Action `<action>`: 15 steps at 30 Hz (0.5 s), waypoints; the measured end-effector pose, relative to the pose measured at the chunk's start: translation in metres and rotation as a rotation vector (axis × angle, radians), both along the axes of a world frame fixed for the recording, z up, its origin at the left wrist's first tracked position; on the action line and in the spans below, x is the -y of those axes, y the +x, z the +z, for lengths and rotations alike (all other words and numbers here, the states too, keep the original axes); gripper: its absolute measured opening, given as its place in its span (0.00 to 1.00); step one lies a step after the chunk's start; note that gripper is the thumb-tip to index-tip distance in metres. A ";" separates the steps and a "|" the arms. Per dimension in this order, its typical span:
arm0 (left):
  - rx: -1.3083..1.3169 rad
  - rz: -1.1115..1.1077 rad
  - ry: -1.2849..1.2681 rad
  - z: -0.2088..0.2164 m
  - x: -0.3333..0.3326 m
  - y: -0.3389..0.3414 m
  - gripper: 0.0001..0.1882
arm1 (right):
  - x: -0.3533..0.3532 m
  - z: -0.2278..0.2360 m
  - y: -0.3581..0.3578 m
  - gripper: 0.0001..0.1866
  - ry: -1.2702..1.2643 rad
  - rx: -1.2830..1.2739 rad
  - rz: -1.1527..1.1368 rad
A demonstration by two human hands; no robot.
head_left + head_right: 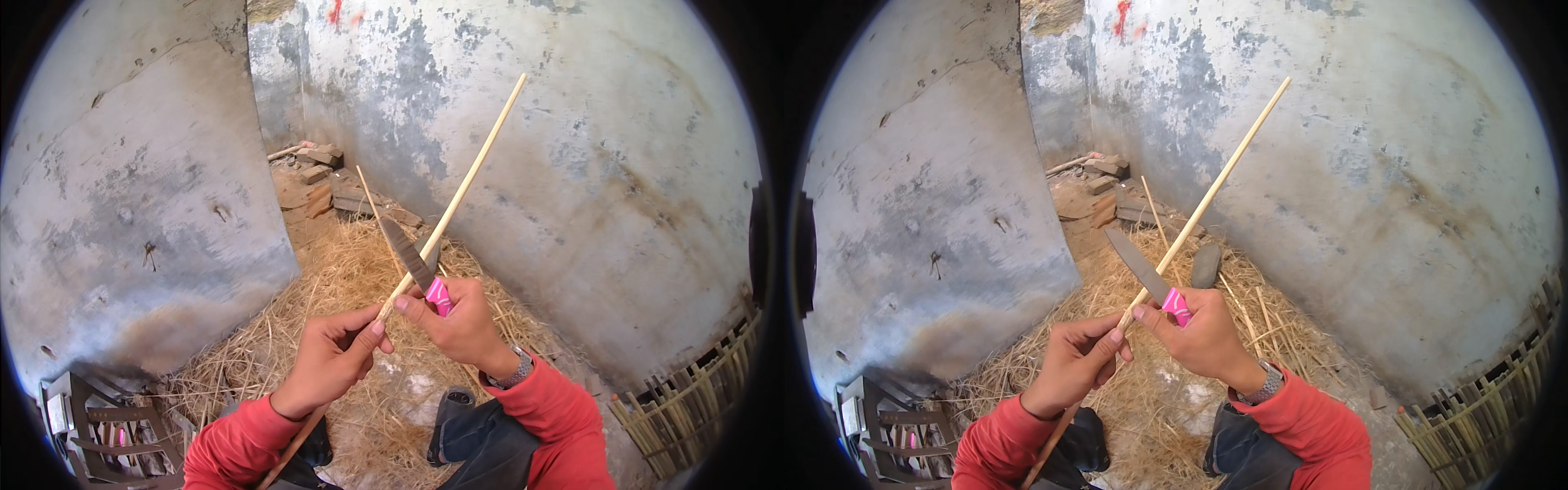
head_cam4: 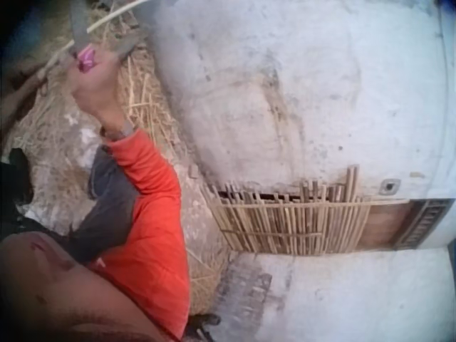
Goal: The person scrapes thin wooden sticks with a knife to smooth them while sitting on a straw-covered floor.
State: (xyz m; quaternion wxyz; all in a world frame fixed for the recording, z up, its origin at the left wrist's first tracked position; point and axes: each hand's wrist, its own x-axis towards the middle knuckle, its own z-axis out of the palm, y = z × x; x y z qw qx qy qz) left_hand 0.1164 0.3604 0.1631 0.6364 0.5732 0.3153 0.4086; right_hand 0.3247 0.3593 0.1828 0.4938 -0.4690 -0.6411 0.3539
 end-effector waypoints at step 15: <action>-0.109 -0.182 -0.117 0.000 0.007 -0.005 0.17 | -0.013 -0.014 0.051 0.12 -0.047 -0.281 -0.072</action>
